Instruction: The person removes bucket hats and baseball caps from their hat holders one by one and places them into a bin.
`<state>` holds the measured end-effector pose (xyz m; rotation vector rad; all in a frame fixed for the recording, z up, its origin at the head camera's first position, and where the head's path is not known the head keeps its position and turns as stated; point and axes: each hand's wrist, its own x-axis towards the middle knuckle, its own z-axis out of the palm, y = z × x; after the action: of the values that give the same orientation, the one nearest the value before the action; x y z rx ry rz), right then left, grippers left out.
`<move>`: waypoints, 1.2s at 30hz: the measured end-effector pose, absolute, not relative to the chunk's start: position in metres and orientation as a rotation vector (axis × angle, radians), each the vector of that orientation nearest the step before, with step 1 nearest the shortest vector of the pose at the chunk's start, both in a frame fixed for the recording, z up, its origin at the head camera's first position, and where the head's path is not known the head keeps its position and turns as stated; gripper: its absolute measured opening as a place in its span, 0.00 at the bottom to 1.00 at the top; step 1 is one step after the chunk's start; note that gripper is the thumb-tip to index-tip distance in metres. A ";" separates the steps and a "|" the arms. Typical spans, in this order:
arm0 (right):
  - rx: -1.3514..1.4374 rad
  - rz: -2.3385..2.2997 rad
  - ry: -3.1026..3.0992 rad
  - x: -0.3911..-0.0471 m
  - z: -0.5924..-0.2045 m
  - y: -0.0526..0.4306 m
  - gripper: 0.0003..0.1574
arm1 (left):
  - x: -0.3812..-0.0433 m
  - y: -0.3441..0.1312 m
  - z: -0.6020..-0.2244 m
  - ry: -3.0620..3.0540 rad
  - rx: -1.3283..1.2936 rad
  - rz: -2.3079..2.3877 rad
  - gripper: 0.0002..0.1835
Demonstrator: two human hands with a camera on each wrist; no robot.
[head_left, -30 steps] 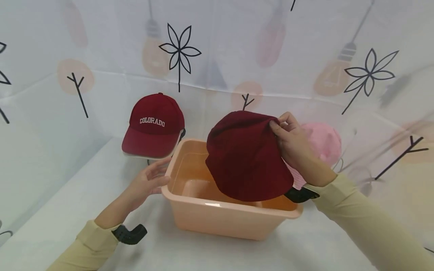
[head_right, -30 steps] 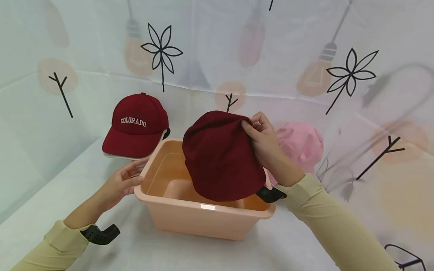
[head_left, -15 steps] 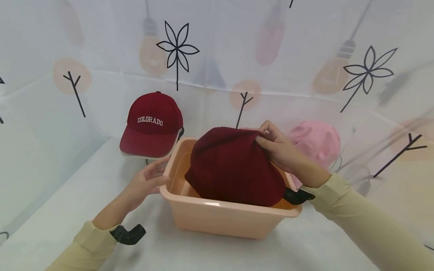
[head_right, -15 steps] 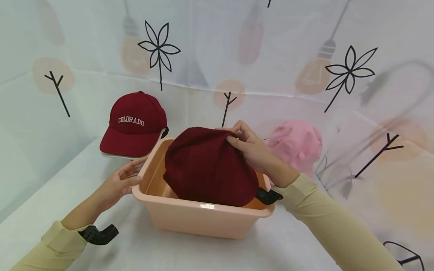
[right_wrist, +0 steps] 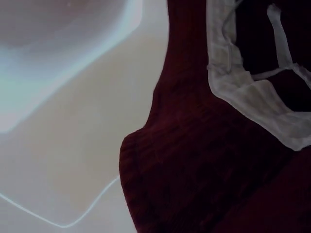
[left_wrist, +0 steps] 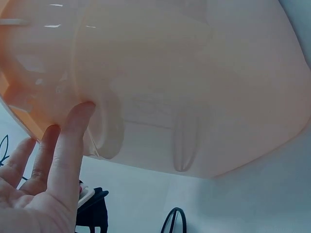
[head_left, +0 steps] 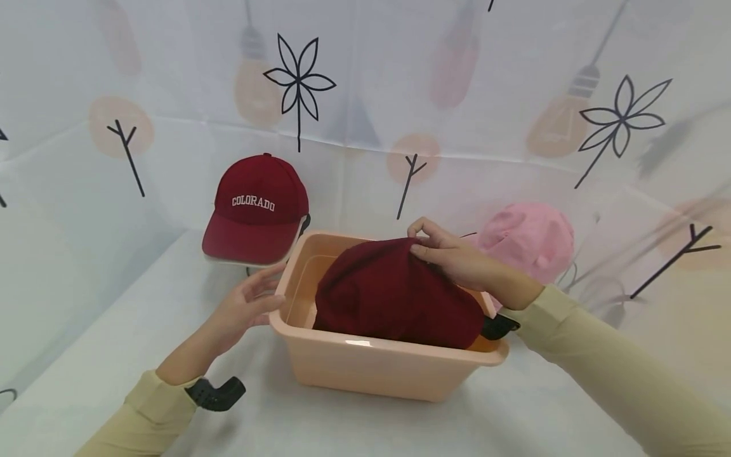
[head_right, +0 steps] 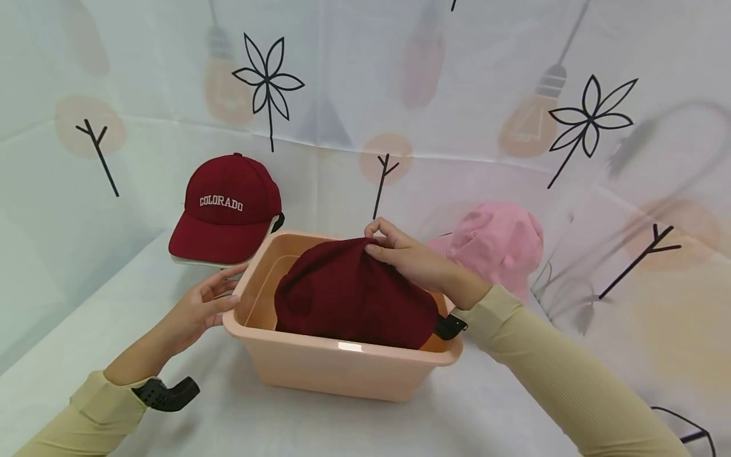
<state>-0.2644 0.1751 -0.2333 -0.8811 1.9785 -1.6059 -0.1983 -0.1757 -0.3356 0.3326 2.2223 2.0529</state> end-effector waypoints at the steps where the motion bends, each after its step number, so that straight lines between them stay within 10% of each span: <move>1: -0.878 -1.577 2.005 -0.266 -0.233 0.174 0.06 | -0.198 -0.176 -0.335 2.221 0.331 2.054 0.36; 17: -0.946 -1.230 2.218 -0.290 -0.248 0.150 0.09 | -0.197 -0.177 -0.334 2.239 0.330 2.052 0.36; 27: -1.356 -0.861 2.588 -0.292 -0.237 0.157 0.27 | -0.197 -0.176 -0.335 2.242 0.303 2.045 0.36; 36: -1.142 -0.552 2.324 -0.280 -0.211 0.175 0.55 | -0.199 -0.174 -0.336 2.235 0.297 2.053 0.36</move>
<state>-0.2795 0.1752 -0.2113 -1.1423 2.3240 -0.5515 -0.1987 -0.1740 -0.3358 0.2971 2.2350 2.0531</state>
